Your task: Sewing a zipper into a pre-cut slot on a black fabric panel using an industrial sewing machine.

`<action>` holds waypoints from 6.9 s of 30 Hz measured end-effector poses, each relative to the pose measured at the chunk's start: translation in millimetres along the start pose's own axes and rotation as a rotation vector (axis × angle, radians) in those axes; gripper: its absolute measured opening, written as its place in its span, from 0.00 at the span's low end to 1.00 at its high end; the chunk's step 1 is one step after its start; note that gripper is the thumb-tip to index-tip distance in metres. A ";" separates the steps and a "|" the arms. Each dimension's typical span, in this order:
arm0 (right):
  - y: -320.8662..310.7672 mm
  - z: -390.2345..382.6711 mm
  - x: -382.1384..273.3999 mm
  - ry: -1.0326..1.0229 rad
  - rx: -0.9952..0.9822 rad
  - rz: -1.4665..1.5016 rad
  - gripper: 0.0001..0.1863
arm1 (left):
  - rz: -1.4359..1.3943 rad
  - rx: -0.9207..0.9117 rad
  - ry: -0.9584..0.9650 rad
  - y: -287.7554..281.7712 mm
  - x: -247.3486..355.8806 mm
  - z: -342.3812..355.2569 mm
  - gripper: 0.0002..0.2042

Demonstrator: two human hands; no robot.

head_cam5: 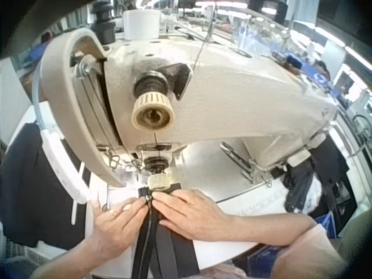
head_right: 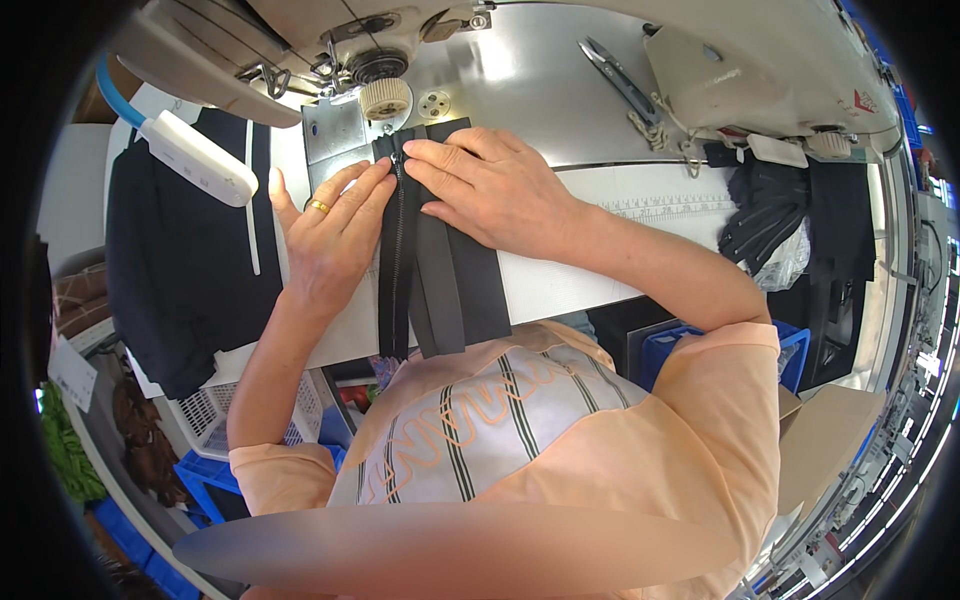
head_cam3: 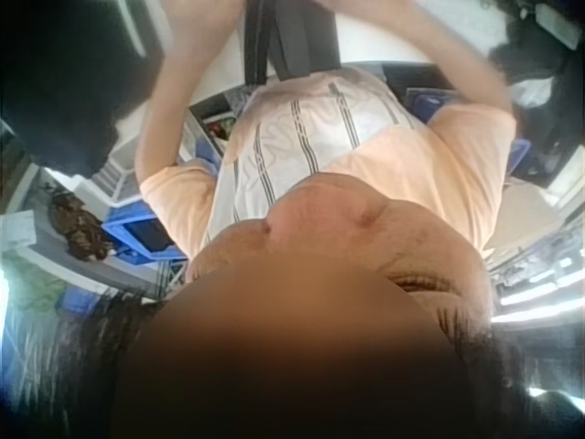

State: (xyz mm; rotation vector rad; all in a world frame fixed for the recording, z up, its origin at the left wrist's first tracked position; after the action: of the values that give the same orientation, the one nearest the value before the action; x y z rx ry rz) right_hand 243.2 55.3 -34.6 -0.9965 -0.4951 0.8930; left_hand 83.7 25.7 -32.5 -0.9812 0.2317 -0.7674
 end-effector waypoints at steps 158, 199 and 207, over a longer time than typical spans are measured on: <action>-1.1 -4.5 -18.0 0.007 -0.053 -0.078 0.24 | 0.139 -0.162 -0.316 -90.2 -60.6 -118.6 0.24; -41.7 -66.9 7.1 0.181 -0.033 -0.170 0.23 | -0.137 -0.012 -0.334 -30.8 88.4 -67.3 0.15; -30.8 -45.7 -8.6 0.160 -0.060 -0.101 0.26 | -0.354 0.042 -0.356 -57.8 78.3 -55.6 0.19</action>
State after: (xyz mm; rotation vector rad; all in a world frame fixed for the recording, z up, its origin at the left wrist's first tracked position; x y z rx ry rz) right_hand 283.9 17.5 -29.2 -1.0787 -0.4350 0.7055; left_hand 84.4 -82.7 -4.2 -1.1141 -0.2728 -0.8968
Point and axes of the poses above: each hand's wrist, its own z-axis towards the middle knuckle, its own y-axis out of the palm, x = y × z, the point moved 5 cm from there along z, towards the middle knuckle, and after that the axes turned 9 degrees about -z, right-handed, at the moved point
